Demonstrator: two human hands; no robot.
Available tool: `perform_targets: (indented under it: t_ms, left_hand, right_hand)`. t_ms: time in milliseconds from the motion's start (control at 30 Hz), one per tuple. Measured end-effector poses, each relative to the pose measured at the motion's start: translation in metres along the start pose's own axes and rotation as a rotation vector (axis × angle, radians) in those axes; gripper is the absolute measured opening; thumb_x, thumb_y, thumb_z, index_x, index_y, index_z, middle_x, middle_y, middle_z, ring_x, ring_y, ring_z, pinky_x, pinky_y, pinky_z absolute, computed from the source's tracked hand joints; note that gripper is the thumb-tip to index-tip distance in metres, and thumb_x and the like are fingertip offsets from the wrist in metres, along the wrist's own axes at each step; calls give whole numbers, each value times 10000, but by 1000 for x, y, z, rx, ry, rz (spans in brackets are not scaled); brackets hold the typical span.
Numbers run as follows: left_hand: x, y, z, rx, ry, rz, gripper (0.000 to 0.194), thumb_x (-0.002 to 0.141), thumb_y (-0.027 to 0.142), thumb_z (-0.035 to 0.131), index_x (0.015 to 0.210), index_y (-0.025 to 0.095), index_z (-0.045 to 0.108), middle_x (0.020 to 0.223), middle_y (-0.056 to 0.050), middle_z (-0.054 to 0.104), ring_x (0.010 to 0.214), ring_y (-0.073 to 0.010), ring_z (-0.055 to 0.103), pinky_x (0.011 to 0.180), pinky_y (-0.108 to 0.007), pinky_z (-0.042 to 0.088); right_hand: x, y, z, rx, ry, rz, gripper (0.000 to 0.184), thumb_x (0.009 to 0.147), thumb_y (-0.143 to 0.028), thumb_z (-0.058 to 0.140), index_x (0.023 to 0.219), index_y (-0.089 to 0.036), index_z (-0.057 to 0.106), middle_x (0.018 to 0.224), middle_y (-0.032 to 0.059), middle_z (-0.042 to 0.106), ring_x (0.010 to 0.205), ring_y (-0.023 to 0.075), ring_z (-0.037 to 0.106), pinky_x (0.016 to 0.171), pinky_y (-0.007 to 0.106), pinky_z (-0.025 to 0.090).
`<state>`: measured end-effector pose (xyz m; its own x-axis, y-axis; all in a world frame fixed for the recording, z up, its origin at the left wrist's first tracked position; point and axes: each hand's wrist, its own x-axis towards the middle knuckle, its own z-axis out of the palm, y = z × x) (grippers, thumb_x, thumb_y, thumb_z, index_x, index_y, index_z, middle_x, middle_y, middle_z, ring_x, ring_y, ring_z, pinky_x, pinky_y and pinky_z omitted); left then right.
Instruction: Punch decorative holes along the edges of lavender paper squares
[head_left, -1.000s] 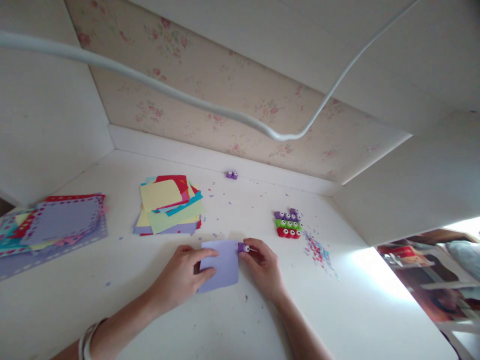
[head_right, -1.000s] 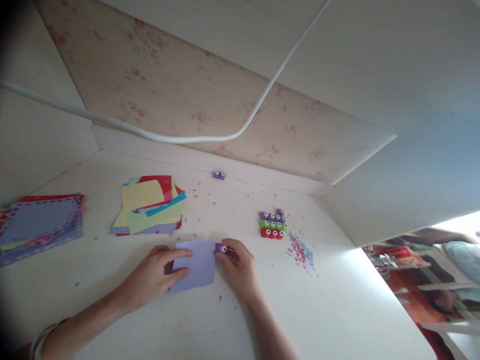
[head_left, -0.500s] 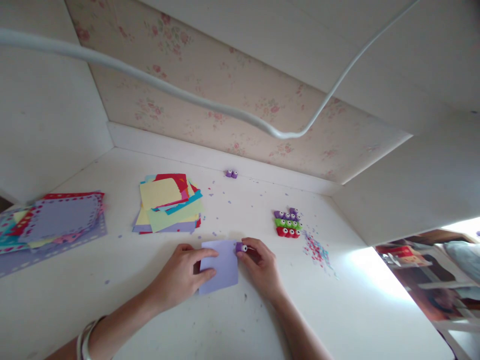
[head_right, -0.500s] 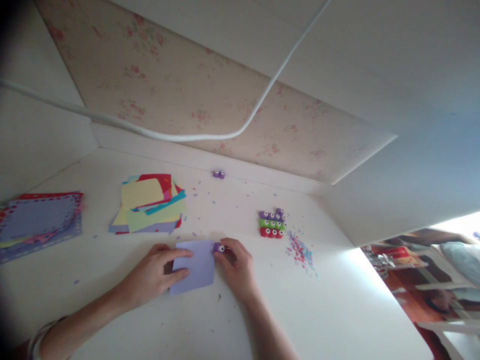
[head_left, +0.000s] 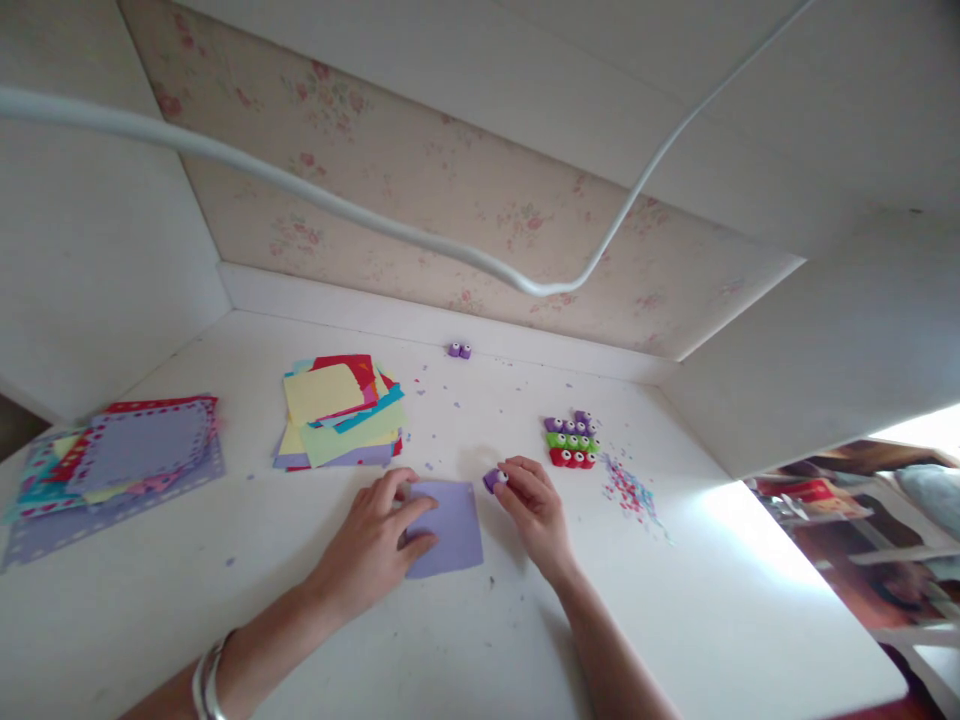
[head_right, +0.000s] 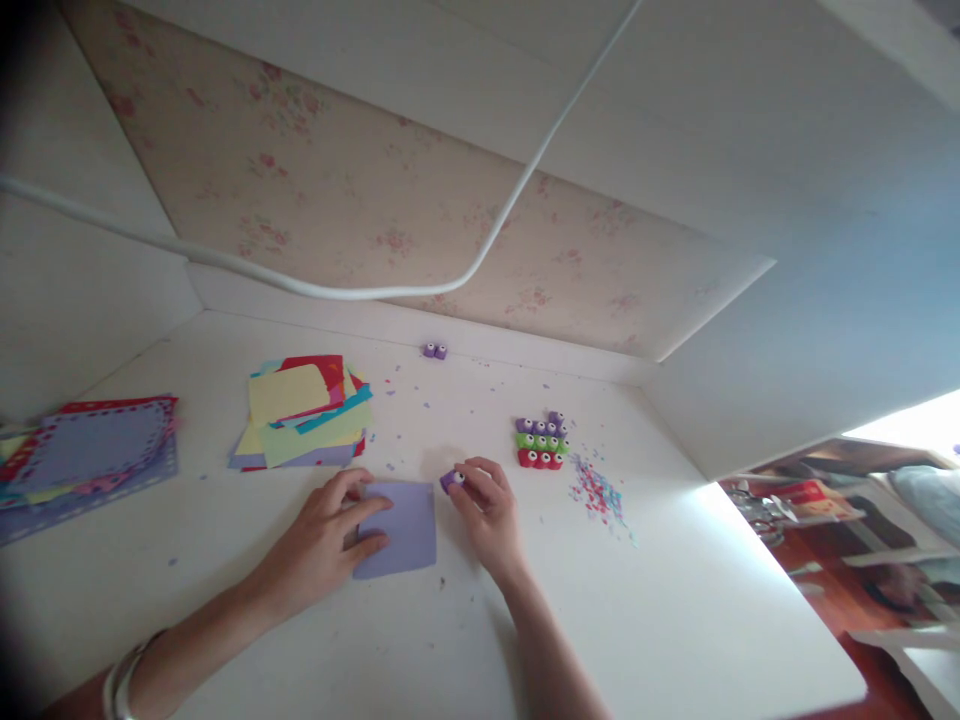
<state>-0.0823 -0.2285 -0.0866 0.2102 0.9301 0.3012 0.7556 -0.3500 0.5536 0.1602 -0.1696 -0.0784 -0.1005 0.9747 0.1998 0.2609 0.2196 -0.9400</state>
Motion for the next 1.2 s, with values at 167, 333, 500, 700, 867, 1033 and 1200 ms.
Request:
perform_targets:
  t_ms: [167, 333, 500, 700, 867, 1033, 1200]
  left_hand:
    - [-4, 17, -3, -75, 92, 63, 443, 892, 397, 597, 1310, 271, 527, 1327, -115, 491, 1224, -270, 498, 1018, -452, 463]
    - [-5, 24, 0, -210, 74, 154, 370, 942, 289, 539, 1311, 269, 517, 1216, -63, 612, 1137, -190, 575, 1001, -332, 487]
    - [-2, 15, -4, -244, 114, 66, 277, 919, 242, 573, 1195, 226, 579, 1155, -67, 623, 1093, -184, 589, 987, -321, 481]
    - [-1, 10, -8, -242, 50, 27, 229, 878, 232, 621, 1107, 228, 615, 1088, -53, 600, 1023, -182, 601, 931, -321, 503]
    - [1, 5, -12, -188, 16, 39, 222, 859, 244, 644, 1080, 226, 628, 1059, -54, 591, 989, -188, 607, 900, -322, 506]
    - [4, -1, -15, -144, 53, 32, 201, 844, 292, 663, 1027, 219, 624, 1025, -56, 600, 988, -210, 600, 895, -349, 495]
    - [5, -7, -16, -90, 36, 14, 221, 842, 342, 666, 1009, 207, 616, 1014, -59, 615, 1003, -229, 591, 905, -379, 487]
  right_hand:
    - [-19, -24, 22, 342, -285, 215, 380, 779, -395, 733, 1116, -239, 654, 927, 29, 685, 761, 151, 660, 679, 276, 536]
    - [-23, -31, 34, 257, -455, 129, 297, 858, -447, 631, 1047, -218, 647, 913, 32, 710, 828, 176, 674, 734, 301, 542]
    - [1, -37, 15, -353, -454, -230, 355, 898, -377, 573, 1229, -260, 628, 1274, 81, 624, 1211, 254, 539, 1038, 440, 414]
    - [16, -48, 2, -963, -538, -124, 281, 864, -276, 585, 1125, -253, 687, 1035, 98, 715, 939, 269, 668, 816, 380, 494]
    - [18, -48, -8, -1048, -431, 42, 262, 889, -419, 546, 920, -235, 730, 833, 97, 719, 789, 265, 670, 698, 360, 467]
    - [26, -41, 5, -829, -477, -93, 526, 784, -400, 686, 1274, -238, 583, 1258, 122, 603, 1125, 274, 568, 910, 368, 437]
    - [38, -34, 9, -815, -505, 104, 592, 658, -341, 771, 1207, -185, 613, 1040, 127, 684, 939, 278, 639, 787, 357, 470]
